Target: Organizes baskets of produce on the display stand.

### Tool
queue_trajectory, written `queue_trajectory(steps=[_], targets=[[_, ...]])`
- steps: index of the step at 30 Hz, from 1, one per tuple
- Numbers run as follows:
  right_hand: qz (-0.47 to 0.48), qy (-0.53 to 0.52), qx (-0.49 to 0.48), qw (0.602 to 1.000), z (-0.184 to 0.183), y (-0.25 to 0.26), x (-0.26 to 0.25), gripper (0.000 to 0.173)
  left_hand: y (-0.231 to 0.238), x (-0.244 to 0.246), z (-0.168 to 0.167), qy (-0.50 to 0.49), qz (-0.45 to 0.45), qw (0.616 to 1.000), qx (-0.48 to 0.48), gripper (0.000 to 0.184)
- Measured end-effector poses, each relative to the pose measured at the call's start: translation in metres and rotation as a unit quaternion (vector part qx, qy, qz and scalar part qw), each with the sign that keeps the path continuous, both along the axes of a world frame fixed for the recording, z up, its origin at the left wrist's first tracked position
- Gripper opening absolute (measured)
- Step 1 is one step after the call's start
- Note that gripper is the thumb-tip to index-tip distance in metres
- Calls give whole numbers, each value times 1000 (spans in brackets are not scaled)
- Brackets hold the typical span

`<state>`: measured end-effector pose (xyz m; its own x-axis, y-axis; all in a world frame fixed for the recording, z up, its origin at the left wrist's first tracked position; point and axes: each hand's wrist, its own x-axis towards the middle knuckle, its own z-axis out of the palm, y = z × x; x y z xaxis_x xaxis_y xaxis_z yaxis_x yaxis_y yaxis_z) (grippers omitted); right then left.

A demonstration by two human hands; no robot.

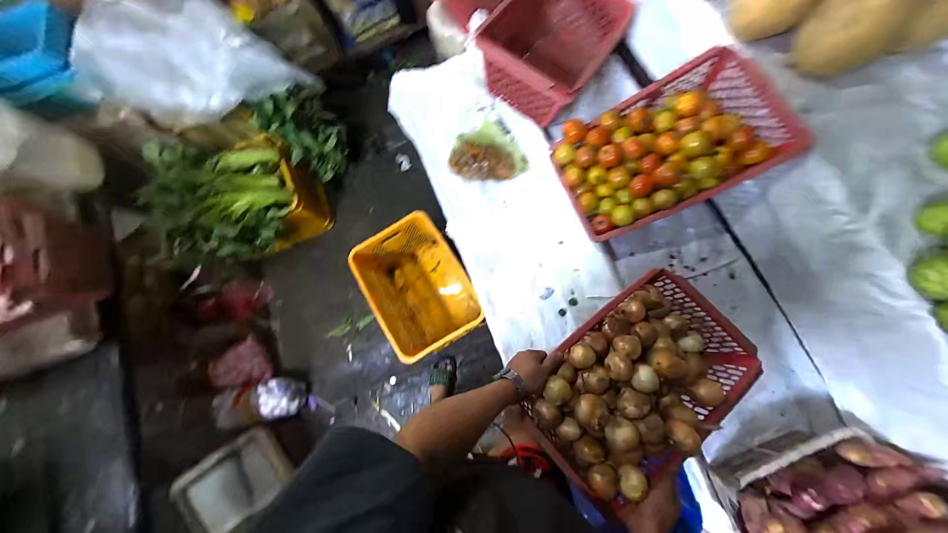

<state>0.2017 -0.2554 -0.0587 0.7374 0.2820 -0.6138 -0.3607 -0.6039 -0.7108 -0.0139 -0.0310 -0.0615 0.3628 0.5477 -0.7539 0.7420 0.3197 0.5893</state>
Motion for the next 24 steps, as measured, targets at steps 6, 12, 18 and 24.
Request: queue_trajectory(steps=[6, 12, 18, 24], targets=[[175, -61, -81, 979, 35, 4, -50, 70, -91, -115, 8, 28, 169, 985, -29, 72], [427, -64, -137, 892, 8, 76, -109, 59, -135, -214, 21, 138, 360, 921, -51, 73], [563, -16, -154, 812, -31, 183, -203, 65, -122, -292, 14, 163, 502, 847, -67, 71], [633, 20, -228, 739, -82, 307, -287, 65, -50, -374, -51, 170, 380, 904, -95, 61]])
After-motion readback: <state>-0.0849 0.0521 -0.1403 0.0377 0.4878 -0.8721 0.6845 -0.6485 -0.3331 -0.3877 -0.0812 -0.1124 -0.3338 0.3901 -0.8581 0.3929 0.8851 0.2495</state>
